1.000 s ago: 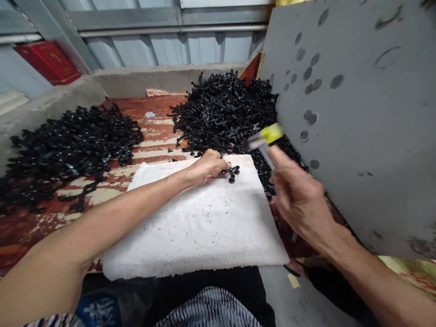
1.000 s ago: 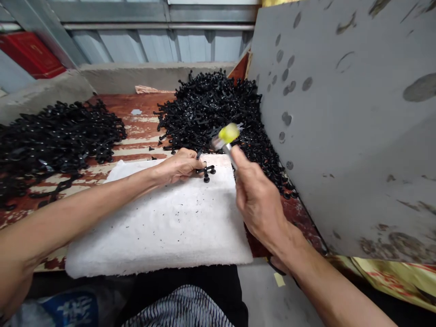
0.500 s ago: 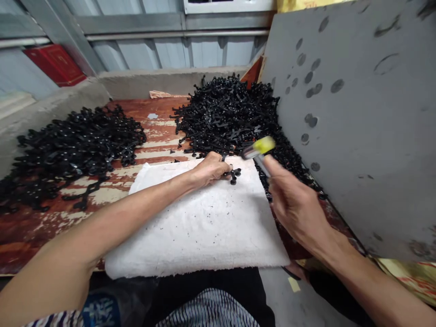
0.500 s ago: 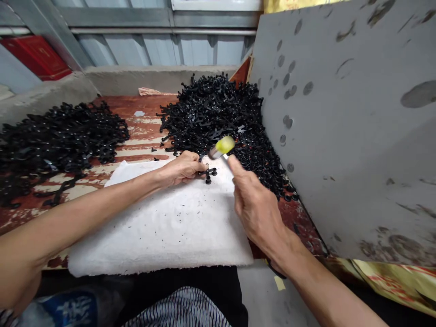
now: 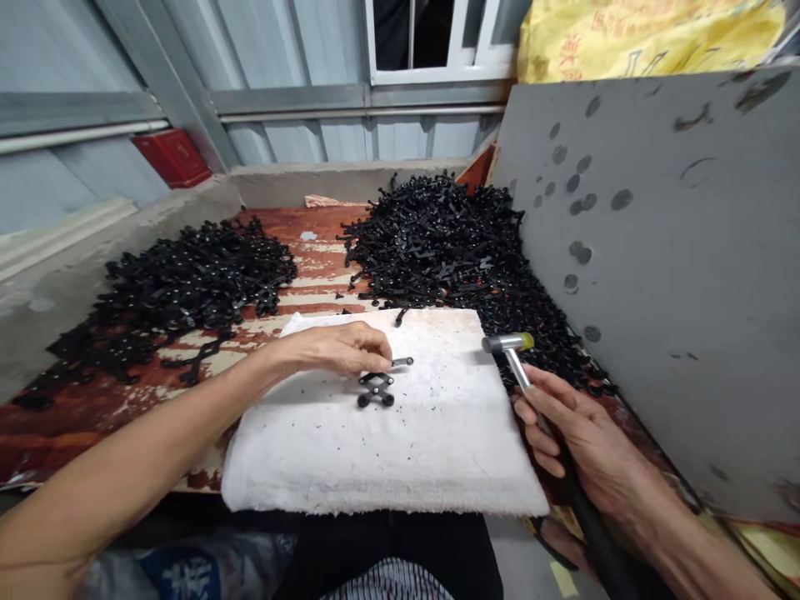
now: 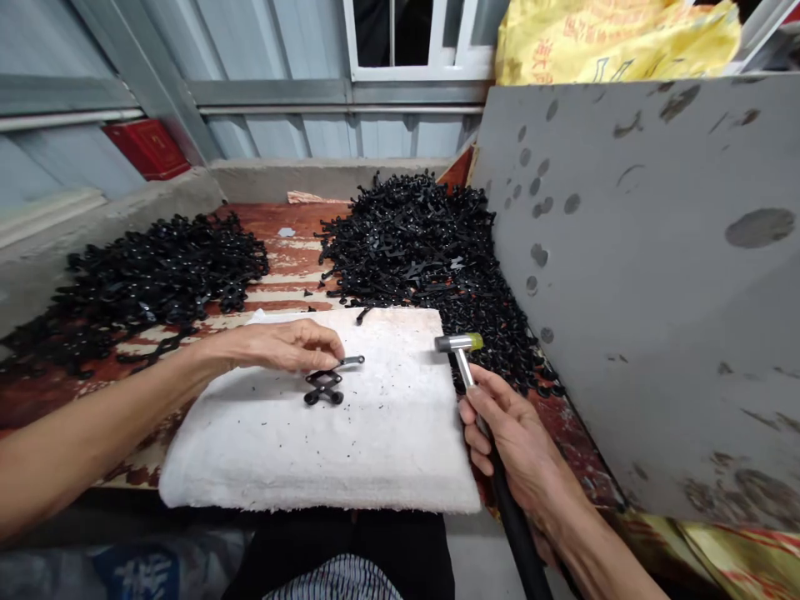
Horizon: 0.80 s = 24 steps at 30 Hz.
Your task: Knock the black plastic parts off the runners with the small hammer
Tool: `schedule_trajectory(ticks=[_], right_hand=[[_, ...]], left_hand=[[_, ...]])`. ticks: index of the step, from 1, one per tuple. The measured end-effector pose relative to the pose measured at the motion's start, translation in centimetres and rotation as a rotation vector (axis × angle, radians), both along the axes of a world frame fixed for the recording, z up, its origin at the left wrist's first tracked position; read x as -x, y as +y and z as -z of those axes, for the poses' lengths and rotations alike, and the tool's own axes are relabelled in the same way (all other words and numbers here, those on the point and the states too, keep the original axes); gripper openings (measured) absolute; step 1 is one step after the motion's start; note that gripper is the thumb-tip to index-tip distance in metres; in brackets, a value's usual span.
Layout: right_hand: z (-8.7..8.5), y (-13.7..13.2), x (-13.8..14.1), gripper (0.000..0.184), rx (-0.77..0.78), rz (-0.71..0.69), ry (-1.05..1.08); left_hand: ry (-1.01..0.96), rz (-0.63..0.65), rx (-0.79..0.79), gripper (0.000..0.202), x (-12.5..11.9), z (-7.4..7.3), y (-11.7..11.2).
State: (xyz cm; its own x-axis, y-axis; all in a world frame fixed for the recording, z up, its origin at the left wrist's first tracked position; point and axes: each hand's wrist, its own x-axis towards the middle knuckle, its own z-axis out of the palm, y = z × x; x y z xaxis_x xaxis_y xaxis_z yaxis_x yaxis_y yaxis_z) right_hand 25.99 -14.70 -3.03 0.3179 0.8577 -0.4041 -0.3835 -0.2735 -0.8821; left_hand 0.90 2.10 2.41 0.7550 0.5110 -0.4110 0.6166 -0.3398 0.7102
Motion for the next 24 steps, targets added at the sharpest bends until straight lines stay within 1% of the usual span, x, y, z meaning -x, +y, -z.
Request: schedule_trajectory(ticks=[3, 5, 8, 10, 11, 12, 14, 16, 18, 21, 24], right_hand=[[0.7, 0.1, -0.5, 0.051, -0.005, 0.123, 0.147], [1.0, 0.2, -1.1, 0.045, -0.036, 0.165, 0.254], [1.3, 0.3, -1.8, 0.038, -0.100, 0.194, 0.345], [1.5, 0.2, -2.1, 0.037, -0.136, 0.208, 0.359], [1.6, 0.1, -2.2, 0.037, -0.157, 0.216, 0.370], [1.8, 0.0, -2.3, 0.038, -0.177, 0.222, 0.384], [2.1, -0.2, -2.5, 0.037, -0.214, 0.231, 0.415], [2.4, -0.4, -2.7, 0.035, -0.244, 0.234, 0.441], [2.6, -0.6, -2.8, 0.035, -0.266, 0.232, 0.459], [2.7, -0.8, -2.9, 0.038, -0.301, 0.236, 0.474], [2.8, -0.8, -2.8, 0.039, -0.331, 0.248, 0.483]], left_hand=[[-0.010, -0.006, -0.358, 0.027, -0.5, 0.0, 0.8], [0.026, -0.030, -0.502, 0.031, -1.5, 0.5, 1.7], [0.158, -0.070, -0.734, 0.031, -3.8, 1.3, 2.3], [0.202, -0.073, -0.905, 0.030, -5.8, 1.6, 1.7], [0.196, -0.049, -0.956, 0.030, -6.9, 1.7, 1.1], [0.167, 0.012, -0.972, 0.031, -8.1, 1.8, 0.5], [0.074, 0.178, -0.945, 0.036, -10.7, 2.0, -0.9], [0.003, 0.323, -0.916, 0.055, -13.4, 2.5, -1.9], [-0.027, 0.405, -0.909, 0.074, -15.8, 3.3, -2.5], [-0.008, 0.443, -0.874, 0.086, -18.8, 4.7, -2.4], [0.047, 0.388, -0.811, 0.090, -21.3, 5.5, -1.9]])
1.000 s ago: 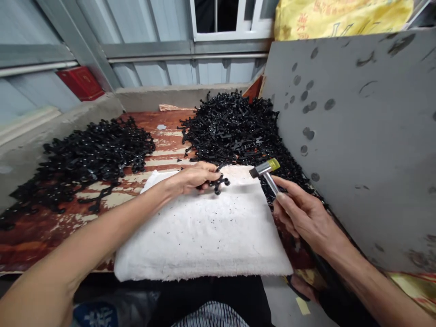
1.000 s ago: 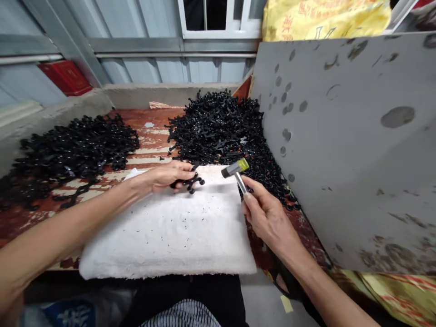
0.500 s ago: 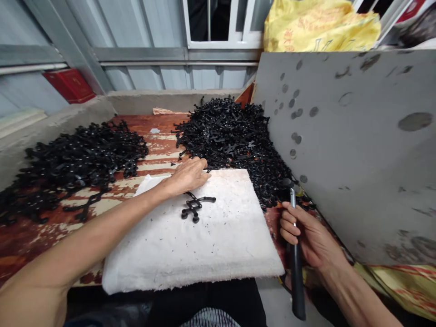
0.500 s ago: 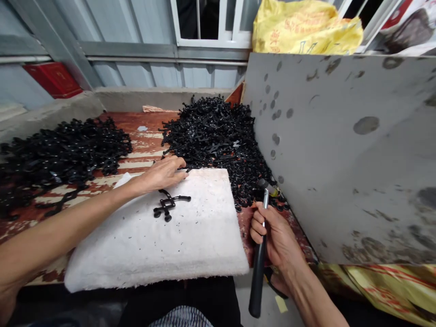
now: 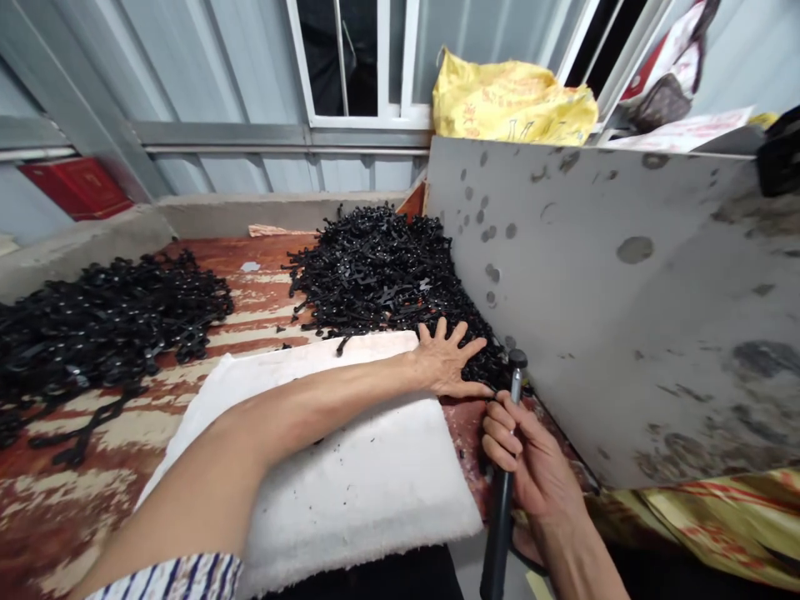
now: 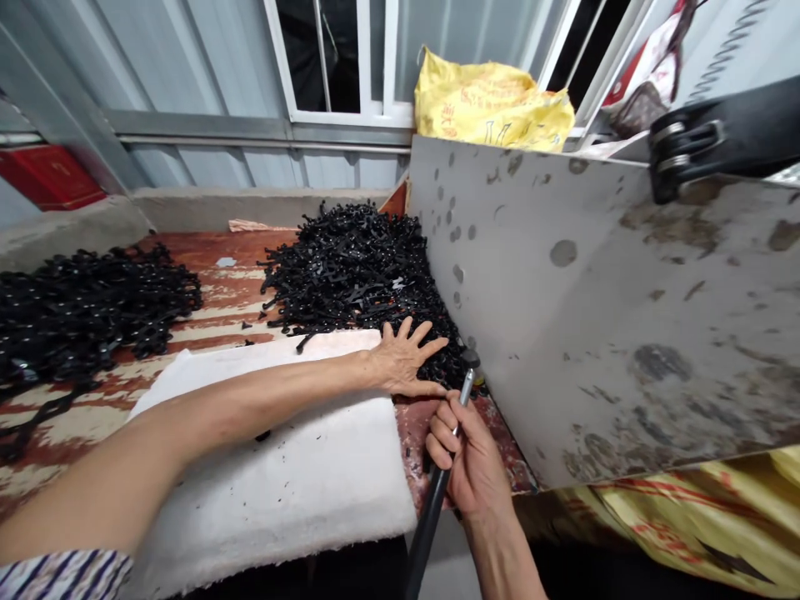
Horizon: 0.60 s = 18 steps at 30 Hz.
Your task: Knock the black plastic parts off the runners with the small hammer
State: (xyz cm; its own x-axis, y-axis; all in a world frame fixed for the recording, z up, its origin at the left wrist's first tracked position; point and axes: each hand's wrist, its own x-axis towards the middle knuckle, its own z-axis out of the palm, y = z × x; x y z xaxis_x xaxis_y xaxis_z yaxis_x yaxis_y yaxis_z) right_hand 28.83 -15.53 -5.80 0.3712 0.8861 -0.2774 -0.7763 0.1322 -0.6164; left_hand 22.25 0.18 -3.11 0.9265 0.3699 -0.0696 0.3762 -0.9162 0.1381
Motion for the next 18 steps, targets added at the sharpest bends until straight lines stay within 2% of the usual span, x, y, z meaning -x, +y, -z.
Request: schedule_trajectory(ticks=[4, 9, 14, 18], right_hand=[[0.0, 0.0, 0.0, 0.039, -0.018, 0.007, 0.021], [0.0, 0.0, -0.1, 0.040, -0.018, -0.005, 0.037], [0.1, -0.1, -0.2, 0.039, -0.026, -0.010, 0.030], [0.2, -0.1, -0.2, 0.038, -0.044, -0.016, 0.008]], left_hand=[[-0.070, -0.079, -0.039, 0.073, -2.2, 0.2, 0.3], [-0.160, -0.114, -0.137, 0.043, -3.2, 0.3, 0.7], [-0.150, -0.127, -0.131, 0.040, -3.7, 0.4, 1.7], [-0.118, -0.120, -0.092, 0.035, -3.8, -0.2, 2.8]])
